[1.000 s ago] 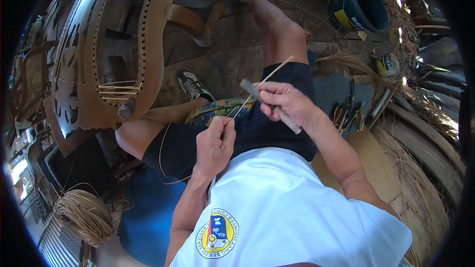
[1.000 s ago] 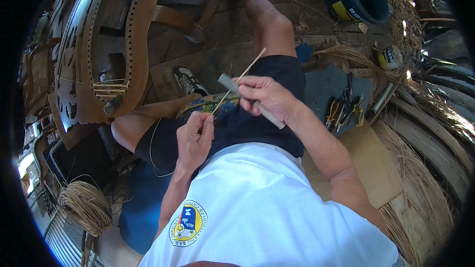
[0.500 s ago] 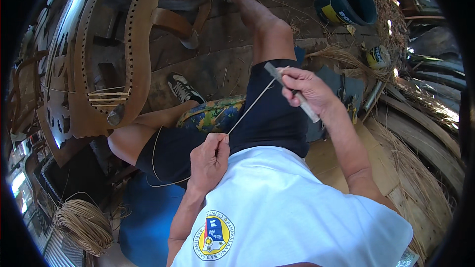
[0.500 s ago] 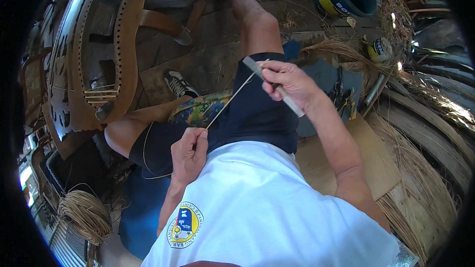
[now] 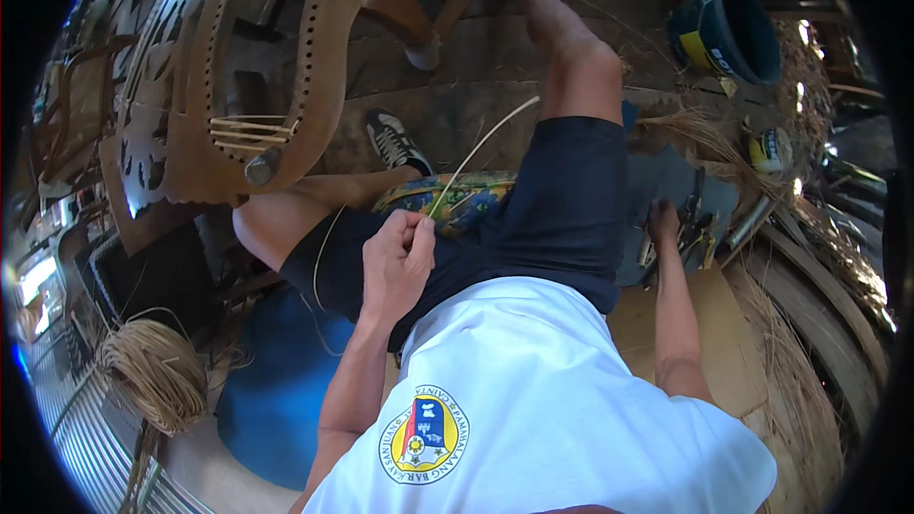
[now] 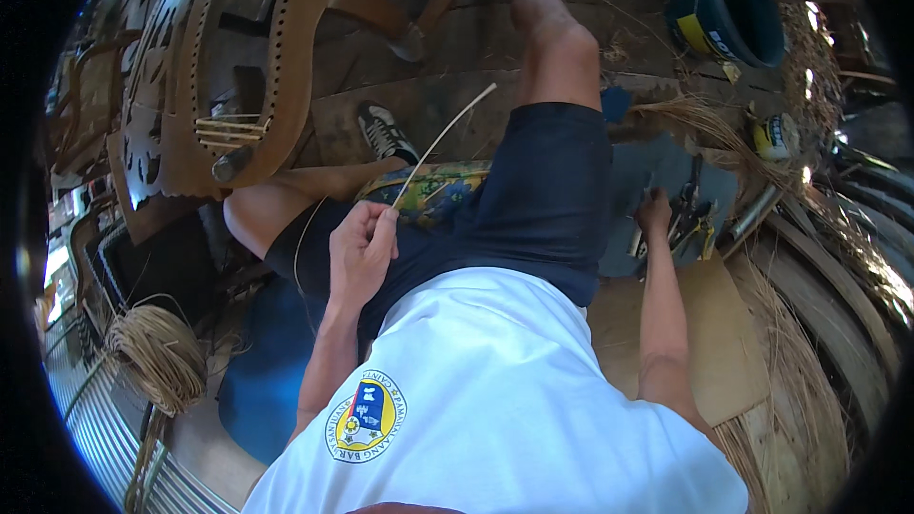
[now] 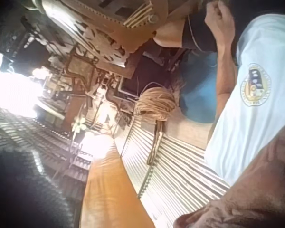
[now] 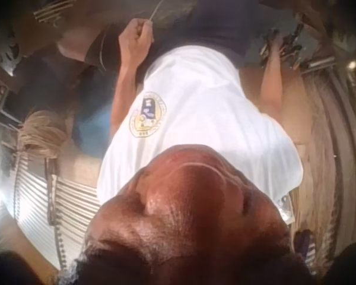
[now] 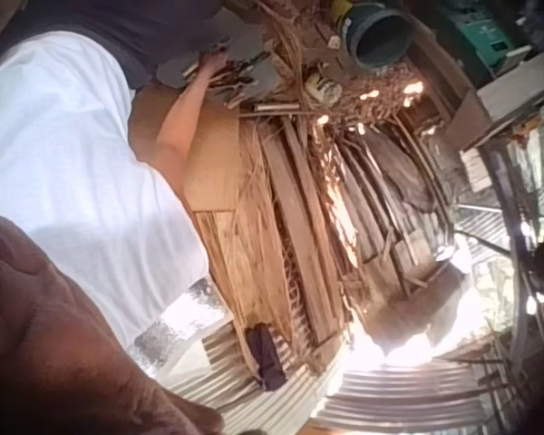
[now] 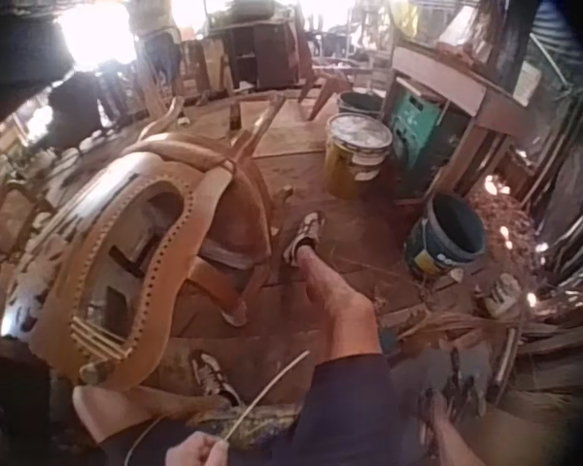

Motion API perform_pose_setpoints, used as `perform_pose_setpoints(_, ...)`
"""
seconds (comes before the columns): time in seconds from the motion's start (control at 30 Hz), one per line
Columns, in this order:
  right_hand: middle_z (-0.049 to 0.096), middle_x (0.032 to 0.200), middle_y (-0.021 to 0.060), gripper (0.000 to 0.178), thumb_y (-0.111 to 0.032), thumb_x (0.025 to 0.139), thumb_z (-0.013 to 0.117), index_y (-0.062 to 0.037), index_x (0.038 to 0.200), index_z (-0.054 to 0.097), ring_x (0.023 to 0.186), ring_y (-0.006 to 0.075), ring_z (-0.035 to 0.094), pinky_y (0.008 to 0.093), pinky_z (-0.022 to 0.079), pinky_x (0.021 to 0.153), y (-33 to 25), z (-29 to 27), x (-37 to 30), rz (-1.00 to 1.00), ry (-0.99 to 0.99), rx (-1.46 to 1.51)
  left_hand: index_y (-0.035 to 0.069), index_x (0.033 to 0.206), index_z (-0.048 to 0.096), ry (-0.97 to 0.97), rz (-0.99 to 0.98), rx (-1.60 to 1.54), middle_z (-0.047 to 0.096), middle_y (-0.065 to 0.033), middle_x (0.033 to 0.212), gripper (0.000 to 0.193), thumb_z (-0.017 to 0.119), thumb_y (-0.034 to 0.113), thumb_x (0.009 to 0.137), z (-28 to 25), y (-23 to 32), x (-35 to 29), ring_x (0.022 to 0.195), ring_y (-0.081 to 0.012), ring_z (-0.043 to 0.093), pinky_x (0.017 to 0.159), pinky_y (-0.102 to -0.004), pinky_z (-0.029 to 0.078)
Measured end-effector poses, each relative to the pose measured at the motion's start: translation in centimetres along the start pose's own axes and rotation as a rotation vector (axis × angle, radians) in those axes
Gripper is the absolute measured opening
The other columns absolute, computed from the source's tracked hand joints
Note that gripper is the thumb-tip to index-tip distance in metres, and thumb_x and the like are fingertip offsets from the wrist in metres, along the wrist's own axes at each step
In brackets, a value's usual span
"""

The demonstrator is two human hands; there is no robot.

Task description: Weaving and securing rattan strips onto a wooden chair frame in a workshop.

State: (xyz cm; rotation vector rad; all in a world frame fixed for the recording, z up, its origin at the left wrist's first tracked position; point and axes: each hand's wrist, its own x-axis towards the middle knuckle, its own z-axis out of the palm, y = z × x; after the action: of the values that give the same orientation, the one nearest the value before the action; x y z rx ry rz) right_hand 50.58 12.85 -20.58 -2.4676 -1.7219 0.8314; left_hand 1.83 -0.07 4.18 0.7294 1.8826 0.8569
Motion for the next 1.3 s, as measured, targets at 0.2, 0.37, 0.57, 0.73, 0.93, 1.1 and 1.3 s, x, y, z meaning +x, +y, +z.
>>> perform_pose_setpoints(0.2,0.069,0.106,0.0272,0.034,-0.028,0.095,0.061,-0.0045,0.119,0.059,0.104,0.0462,0.065,0.0538,0.049,0.089,-0.2,1.7,-0.9,0.087,0.111,-0.166,0.0,0.095,0.063,-0.059,-0.056,-0.109,0.057,0.0024,0.062,0.017,0.059,0.015,0.101,0.1,0.5,0.9,0.055,-0.0036,0.049,0.053,-0.0208,0.037)
perform_pose_setpoints(0.37,0.066,0.115,0.024,0.049,-0.018,0.093,0.062,-0.0051,0.137,0.047,0.109,0.0439,0.064,0.0542,0.05,0.09,-5.2,-1.4,-3.2,0.088,0.285,-0.274,0.0,0.095,0.063,-0.059,-0.027,-0.157,0.056,0.0025,0.062,0.017,0.059,0.015,0.102,1.5,1.8,1.0,0.054,-0.0033,0.048,0.052,-0.0207,0.036)
perform_pose_setpoints(0.57,0.068,0.105,0.0148,0.035,-0.026,0.095,0.067,-0.0042,0.122,0.065,0.09,0.0303,0.069,0.041,0.054,0.081,-10.0,-4.2,-3.3,-0.165,0.277,0.328,-0.001,0.09,0.063,-0.043,0.042,-0.148,0.055,0.0034,0.057,0.018,0.06,0.014,0.101,3.4,2.4,1.8,0.051,-0.0016,0.045,0.049,-0.0212,0.036)
perform_pose_setpoints(0.73,0.061,0.091,-0.002,0.027,-0.014,0.093,0.075,-0.004,0.116,0.067,0.073,0.0019,0.053,0.0175,0.045,0.065,-24.9,-10.5,-13.1,-0.506,-0.206,0.909,-0.001,0.093,0.061,-0.014,0.147,0.013,0.056,0.0035,0.062,0.017,0.058,0.012,0.102,3.7,3.5,1.5,0.054,-0.0013,0.046,0.049,-0.021,0.034)
perform_pose_setpoints(0.93,0.06,0.096,-0.0008,0.036,-0.021,0.092,0.077,-0.0014,0.12,0.064,0.073,0.0012,0.052,0.0171,0.044,0.067,-31.4,-9.1,-14.9,-0.352,-0.53,1.123,-0.001,0.089,0.06,0.13,0.341,0.167,0.053,-0.0043,0.057,0.011,0.063,0.005,0.096,3.5,2.8,1.0,0.05,-0.0062,0.046,0.048,-0.0255,0.039)
perform_pose_setpoints(1.1,0.064,0.078,-0.0021,0.011,-0.016,0.098,0.069,-0.006,0.096,0.069,0.063,0.001,0.05,0.0157,0.036,0.054,-32.0,-6.6,-13.1,-0.366,-0.644,1.094,0.0,0.089,0.06,0.143,0.33,0.193,0.056,-0.0071,0.059,0.01,0.064,0.005,0.096,2.5,2.2,0.6,0.049,-0.0093,0.047,0.049,-0.0266,0.041)
perform_pose_setpoints(1.3,0.065,0.076,0.0008,0.011,-0.016,0.097,0.068,-0.0068,0.091,0.069,0.059,0.003,0.05,0.0174,0.04,0.054,-31.5,-6.8,-11.7,-0.222,-0.748,1.253,0.0,0.09,0.061,0.112,0.288,0.165,0.056,-0.0067,0.059,0.009,0.064,0.006,0.096,2.1,1.2,0.5,0.05,-0.0092,0.048,0.049,-0.0271,0.041)
